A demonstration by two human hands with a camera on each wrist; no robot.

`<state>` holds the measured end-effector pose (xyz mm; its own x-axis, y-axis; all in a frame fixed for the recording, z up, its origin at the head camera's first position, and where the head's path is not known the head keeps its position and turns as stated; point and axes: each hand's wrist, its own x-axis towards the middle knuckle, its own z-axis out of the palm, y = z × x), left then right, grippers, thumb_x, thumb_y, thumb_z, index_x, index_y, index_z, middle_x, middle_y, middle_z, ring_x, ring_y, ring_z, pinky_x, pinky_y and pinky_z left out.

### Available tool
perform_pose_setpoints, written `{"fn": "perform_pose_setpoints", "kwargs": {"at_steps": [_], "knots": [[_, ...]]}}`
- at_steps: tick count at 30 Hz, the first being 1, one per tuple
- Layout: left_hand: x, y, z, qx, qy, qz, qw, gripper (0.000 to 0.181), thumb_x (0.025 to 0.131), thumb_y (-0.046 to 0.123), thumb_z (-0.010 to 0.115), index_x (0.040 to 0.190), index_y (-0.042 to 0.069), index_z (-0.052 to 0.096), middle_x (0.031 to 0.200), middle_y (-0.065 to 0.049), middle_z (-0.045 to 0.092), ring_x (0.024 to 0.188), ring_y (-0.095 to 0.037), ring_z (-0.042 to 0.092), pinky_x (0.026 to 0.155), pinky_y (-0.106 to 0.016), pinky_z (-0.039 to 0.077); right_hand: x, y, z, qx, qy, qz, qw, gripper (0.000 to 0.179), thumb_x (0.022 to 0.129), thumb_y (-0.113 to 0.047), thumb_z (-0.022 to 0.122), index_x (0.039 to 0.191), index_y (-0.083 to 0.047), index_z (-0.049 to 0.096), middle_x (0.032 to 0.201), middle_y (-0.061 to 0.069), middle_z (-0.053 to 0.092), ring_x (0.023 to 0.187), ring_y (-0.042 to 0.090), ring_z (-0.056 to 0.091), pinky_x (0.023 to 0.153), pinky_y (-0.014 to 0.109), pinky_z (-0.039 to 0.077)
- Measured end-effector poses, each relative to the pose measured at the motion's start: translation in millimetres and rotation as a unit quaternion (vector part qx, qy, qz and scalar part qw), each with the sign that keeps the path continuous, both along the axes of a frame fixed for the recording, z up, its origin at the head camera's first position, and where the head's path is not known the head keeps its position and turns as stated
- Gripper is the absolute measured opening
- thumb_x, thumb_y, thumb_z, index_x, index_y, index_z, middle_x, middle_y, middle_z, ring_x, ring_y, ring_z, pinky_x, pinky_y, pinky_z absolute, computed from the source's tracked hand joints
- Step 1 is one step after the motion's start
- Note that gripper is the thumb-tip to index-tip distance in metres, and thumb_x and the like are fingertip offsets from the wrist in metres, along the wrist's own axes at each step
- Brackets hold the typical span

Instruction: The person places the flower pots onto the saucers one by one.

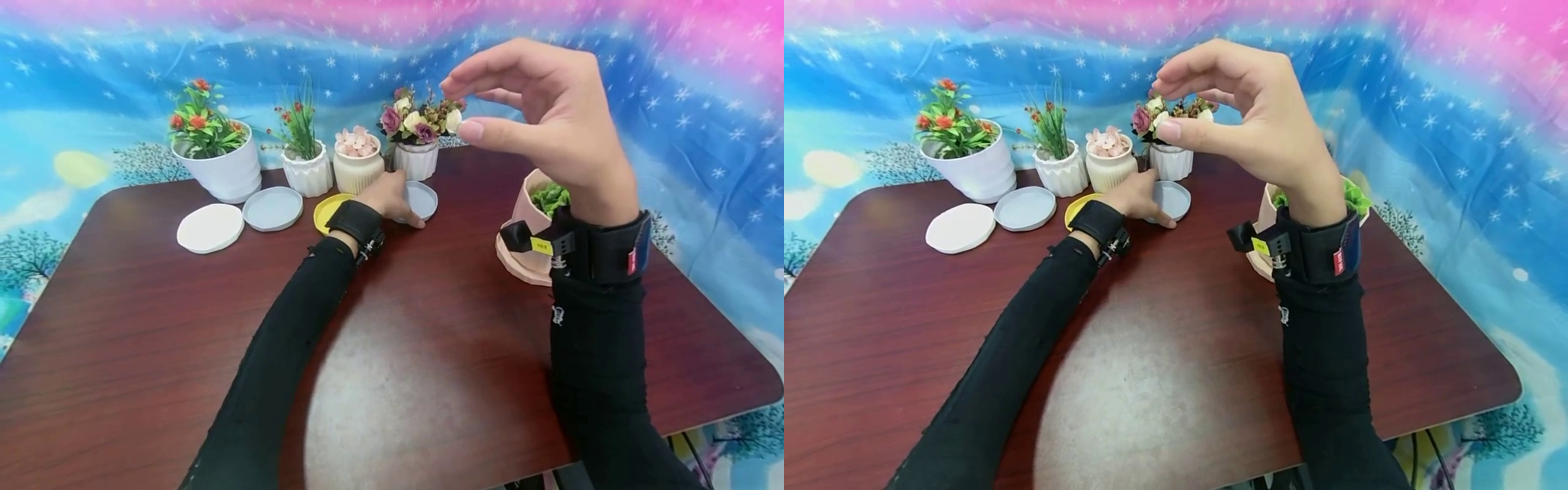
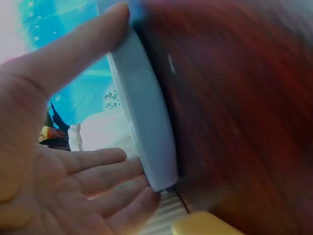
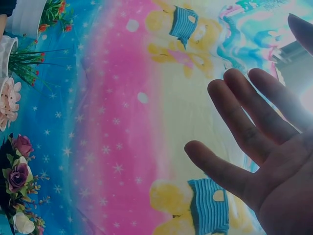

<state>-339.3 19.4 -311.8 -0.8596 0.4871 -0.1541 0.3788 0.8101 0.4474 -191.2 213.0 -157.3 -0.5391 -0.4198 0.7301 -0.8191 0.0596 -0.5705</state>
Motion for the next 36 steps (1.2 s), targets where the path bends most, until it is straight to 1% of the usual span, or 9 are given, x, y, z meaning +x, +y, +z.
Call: {"fn": "perform_pose_setpoints", "kwargs": {"at_steps": [6, 9, 12, 14, 18, 24, 27, 31, 36], "knots": [[-0.4, -0.2, 1.7, 0.001, 0.021, 0.003, 0.9998, 0.099, 0.078, 0.048, 0.095, 0.149, -0.001, 0.047, 0.139, -0.017, 0.060, 0.122, -0.028, 0.060, 0.103, -0.041, 0.052, 2.2, 1.4, -0.5, -0.012, 0.002, 0.003, 0.9999, 0.039, 0.087, -0.006, 0.089, 0.118, 0.011, 0.074, 0.114, 0.014, 0.077, 0.115, 0.028, 0.069, 0.114, 0.043, 0.047], [1.1, -0.2, 5.4, 0.004, 0.043, -0.004, 0.9991, 0.098, 0.074, 0.049, 0.097, 0.146, 0.001, 0.050, 0.135, -0.015, 0.062, 0.118, -0.027, 0.062, 0.100, -0.041, 0.054, 2.9, 2.5, -0.9, -0.017, 0.002, 0.005, 0.9998, 0.041, 0.086, -0.009, 0.090, 0.117, 0.012, 0.074, 0.113, 0.013, 0.078, 0.114, 0.027, 0.069, 0.115, 0.043, 0.047], [5.8, -0.3, 11.4, 0.011, 0.064, -0.011, 0.9978, 0.101, 0.071, 0.051, 0.097, 0.146, 0.003, 0.050, 0.134, -0.014, 0.064, 0.117, -0.027, 0.063, 0.098, -0.041, 0.055, 3.5, 3.1, -0.8, -0.019, 0.001, 0.005, 0.9998, 0.040, 0.086, -0.008, 0.090, 0.116, 0.012, 0.074, 0.113, 0.013, 0.078, 0.114, 0.027, 0.069, 0.115, 0.043, 0.046], [11.3, -0.2, 16.2, 0.016, 0.071, -0.017, 0.9972, 0.104, 0.071, 0.051, 0.097, 0.149, 0.003, 0.049, 0.135, -0.014, 0.064, 0.117, -0.027, 0.063, 0.098, -0.041, 0.055, 3.9, 2.9, -0.5, -0.019, -0.001, 0.003, 0.9998, 0.038, 0.086, -0.006, 0.089, 0.116, 0.012, 0.074, 0.113, 0.013, 0.078, 0.114, 0.028, 0.069, 0.115, 0.043, 0.047], [25.2, 0.5, 24.8, 0.019, 0.070, -0.024, 0.9971, 0.110, 0.070, 0.053, 0.097, 0.156, 0.007, 0.045, 0.140, -0.013, 0.064, 0.119, -0.026, 0.063, 0.098, -0.043, 0.055, 4.3, 1.4, -0.1, -0.017, -0.005, 0.000, 0.9999, 0.037, 0.086, -0.003, 0.087, 0.117, 0.012, 0.074, 0.113, 0.013, 0.078, 0.114, 0.028, 0.069, 0.115, 0.042, 0.047], [48.0, 3.4, 30.9, 0.020, 0.084, -0.041, 0.9954, 0.108, 0.068, 0.057, 0.097, 0.152, 0.010, 0.047, 0.132, -0.012, 0.066, 0.111, -0.027, 0.064, 0.092, -0.046, 0.057, 4.2, 0.8, -1.6, -0.020, 0.000, 0.002, 0.9998, 0.039, 0.085, -0.005, 0.090, 0.116, 0.013, 0.073, 0.111, 0.013, 0.078, 0.113, 0.027, 0.070, 0.114, 0.042, 0.048], [58.4, 4.3, 29.5, 0.014, 0.089, -0.057, 0.9943, 0.108, 0.069, 0.059, 0.096, 0.152, 0.011, 0.047, 0.132, -0.011, 0.066, 0.111, -0.024, 0.063, 0.092, -0.046, 0.056, 4.0, 0.9, -2.5, -0.024, 0.002, 0.003, 0.9997, 0.041, 0.085, -0.008, 0.091, 0.115, 0.013, 0.073, 0.111, 0.013, 0.078, 0.112, 0.027, 0.070, 0.114, 0.041, 0.048], [71.5, 2.6, 23.7, 0.010, 0.097, -0.081, 0.9920, 0.109, 0.068, 0.063, 0.094, 0.152, 0.012, 0.048, 0.132, -0.007, 0.066, 0.113, -0.021, 0.061, 0.092, -0.045, 0.055, 3.6, 0.5, -2.5, -0.022, 0.001, -0.002, 0.9997, 0.041, 0.085, -0.009, 0.091, 0.116, 0.012, 0.074, 0.112, 0.012, 0.078, 0.112, 0.027, 0.069, 0.114, 0.040, 0.047], [89.2, -2.0, 17.9, 0.019, 0.101, -0.101, 0.9896, 0.109, 0.067, 0.065, 0.094, 0.151, 0.012, 0.048, 0.129, -0.005, 0.067, 0.111, -0.020, 0.060, 0.089, -0.043, 0.055, 2.8, -1.5, -1.3, -0.016, -0.005, -0.005, 0.9998, 0.040, 0.086, -0.007, 0.090, 0.117, 0.011, 0.074, 0.113, 0.012, 0.078, 0.114, 0.027, 0.068, 0.115, 0.041, 0.046]]}}
